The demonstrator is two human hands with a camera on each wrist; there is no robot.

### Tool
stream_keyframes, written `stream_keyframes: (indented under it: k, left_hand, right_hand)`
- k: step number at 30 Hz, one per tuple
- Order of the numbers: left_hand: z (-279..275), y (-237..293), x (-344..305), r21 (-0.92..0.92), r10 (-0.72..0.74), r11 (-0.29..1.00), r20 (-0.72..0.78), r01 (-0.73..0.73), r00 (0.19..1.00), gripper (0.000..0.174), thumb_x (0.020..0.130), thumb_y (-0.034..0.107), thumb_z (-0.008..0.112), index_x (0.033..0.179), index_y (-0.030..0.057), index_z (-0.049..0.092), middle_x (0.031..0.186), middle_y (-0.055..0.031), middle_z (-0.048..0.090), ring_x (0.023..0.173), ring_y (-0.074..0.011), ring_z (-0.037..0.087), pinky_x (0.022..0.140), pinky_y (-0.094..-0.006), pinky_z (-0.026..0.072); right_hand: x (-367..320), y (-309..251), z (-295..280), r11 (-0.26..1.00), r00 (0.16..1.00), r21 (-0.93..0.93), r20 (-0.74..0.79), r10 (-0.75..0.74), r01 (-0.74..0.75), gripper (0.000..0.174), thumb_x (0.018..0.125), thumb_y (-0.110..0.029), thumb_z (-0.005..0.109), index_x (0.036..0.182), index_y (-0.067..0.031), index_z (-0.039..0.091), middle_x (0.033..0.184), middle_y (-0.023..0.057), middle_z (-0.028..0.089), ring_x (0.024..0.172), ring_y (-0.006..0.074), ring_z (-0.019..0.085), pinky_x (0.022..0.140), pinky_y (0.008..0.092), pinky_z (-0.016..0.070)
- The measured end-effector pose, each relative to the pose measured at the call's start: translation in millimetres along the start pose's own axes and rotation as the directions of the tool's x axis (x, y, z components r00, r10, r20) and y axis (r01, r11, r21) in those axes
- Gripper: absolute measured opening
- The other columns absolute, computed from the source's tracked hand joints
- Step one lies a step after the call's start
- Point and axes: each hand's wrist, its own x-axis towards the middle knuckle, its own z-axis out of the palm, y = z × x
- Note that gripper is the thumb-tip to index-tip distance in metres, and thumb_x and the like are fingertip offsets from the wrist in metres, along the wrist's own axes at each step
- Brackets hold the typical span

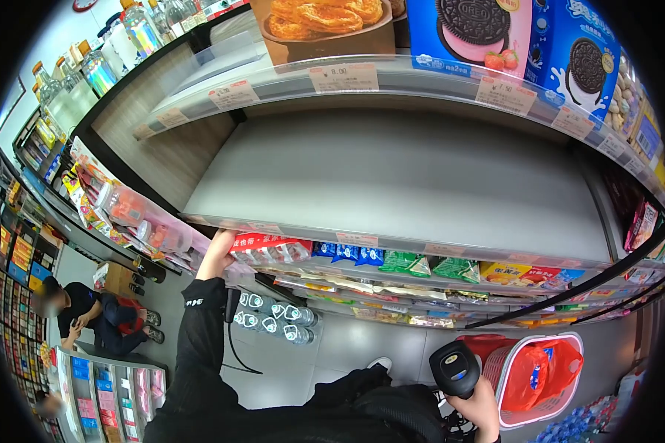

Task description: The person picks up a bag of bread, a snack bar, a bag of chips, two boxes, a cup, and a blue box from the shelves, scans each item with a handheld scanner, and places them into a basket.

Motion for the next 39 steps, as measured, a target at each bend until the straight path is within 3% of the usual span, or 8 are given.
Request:
stream_keyframes:
  k: [6, 11, 19, 24, 32, 34, 36, 39]
  left_hand:
    - [3, 4, -36, -0.031, 0.133, 0.991, 0.096, -0.131, 0.986, 0.052, 0.088, 0.033, 0.053, 0.123, -0.0014, 0.037, 0.110, -0.0134, 0.054, 0.091, -0.0173, 0.060, 0.074, -0.0296, 0.0508]
    - [-6, -6, -59, -0.068, 0.098, 0.994, 0.168, -0.088, 0.981, 0.050, 0.088, 0.034, 0.053, 0.123, 0.0016, 0.039, 0.106, -0.0111, 0.057, 0.092, -0.0149, 0.059, 0.074, -0.0281, 0.0502]
    - [-7, -38, -137, -0.030, 0.084, 0.996, -0.050, -0.086, 0.995, 0.057, 0.086, 0.028, 0.056, 0.130, 0.0014, 0.031, 0.110, -0.0118, 0.055, 0.092, -0.0144, 0.059, 0.076, -0.0283, 0.0494]
    - [-7, -76, -176, -0.089, 0.120, 0.988, -0.032, -0.122, 0.992, 0.056, 0.087, 0.029, 0.054, 0.129, 0.0005, 0.031, 0.114, -0.0114, 0.054, 0.097, -0.0155, 0.057, 0.080, -0.0290, 0.0484]
    - [34, -161, -231, -0.397, -0.085, 0.908, 0.142, 0.135, 0.986, 0.051, 0.090, 0.040, 0.045, 0.125, 0.0046, 0.040, 0.120, -0.0128, 0.052, 0.102, -0.0219, 0.056, 0.086, -0.0358, 0.0468]
    - [64, -176, -246, -0.609, -0.089, 0.752, 0.286, 0.253, 0.954, 0.053, 0.090, 0.042, 0.042, 0.129, 0.0056, 0.036, 0.124, -0.0119, 0.049, 0.109, -0.0243, 0.052, 0.091, -0.0391, 0.0432]
    - [97, -183, -267, -0.636, -0.074, 0.718, 0.335, 0.284, 0.939, 0.055, 0.090, 0.043, 0.039, 0.132, 0.0068, 0.033, 0.128, -0.0113, 0.045, 0.114, -0.0265, 0.047, 0.095, -0.0418, 0.0390]
    - [138, -189, -297, -0.643, -0.130, 0.652, 0.427, 0.402, 0.895, 0.056, 0.090, 0.043, 0.040, 0.132, 0.0070, 0.032, 0.130, -0.0123, 0.043, 0.113, -0.0277, 0.047, 0.097, -0.0424, 0.0376]
  right_hand:
    - [-2, 5, -4, 0.999, 0.999, -0.013, 0.015, 0.050, -0.050, 0.029, 0.058, -0.005, 0.068, 0.084, 0.0004, 0.059, 0.075, 0.0105, 0.063, 0.069, 0.0180, 0.062, 0.066, 0.0291, 0.0469]
    - [2, 3, -7, 1.000, 0.999, -0.004, 0.043, 0.021, -0.021, 0.030, 0.057, -0.004, 0.067, 0.086, 0.0003, 0.059, 0.074, 0.0094, 0.063, 0.068, 0.0168, 0.060, 0.065, 0.0281, 0.0466]
    - [3, 10, -28, 1.000, 0.992, -0.017, 0.121, -0.024, 0.026, 0.033, 0.056, -0.004, 0.067, 0.088, 0.0000, 0.058, 0.074, 0.0088, 0.062, 0.068, 0.0167, 0.060, 0.067, 0.0279, 0.0463]
    - [-10, 18, -51, 0.999, 0.993, -0.006, 0.108, -0.043, 0.044, 0.035, 0.056, -0.004, 0.067, 0.089, 0.0002, 0.058, 0.076, 0.0095, 0.062, 0.069, 0.0173, 0.059, 0.068, 0.0284, 0.0462]
    - [-50, 53, -103, 0.999, 0.977, 0.016, 0.210, 0.038, -0.042, 0.033, 0.057, -0.005, 0.066, 0.089, 0.0009, 0.058, 0.075, 0.0088, 0.061, 0.070, 0.0158, 0.059, 0.067, 0.0285, 0.0463]
    - [-64, 67, -115, 0.999, 0.980, 0.036, 0.197, -0.002, -0.005, 0.034, 0.057, -0.005, 0.066, 0.090, 0.0010, 0.057, 0.077, 0.0089, 0.061, 0.071, 0.0160, 0.059, 0.068, 0.0286, 0.0463]
    - [-79, 75, -130, 0.994, 0.969, 0.034, 0.230, 0.095, -0.105, 0.037, 0.057, -0.005, 0.066, 0.092, 0.0010, 0.057, 0.079, 0.0092, 0.062, 0.074, 0.0163, 0.059, 0.070, 0.0286, 0.0461]
    - [-101, 94, -146, 0.998, 0.984, 0.063, 0.177, 0.002, -0.013, 0.040, 0.058, -0.006, 0.067, 0.096, 0.0007, 0.056, 0.081, 0.0101, 0.062, 0.077, 0.0172, 0.060, 0.073, 0.0292, 0.0460]
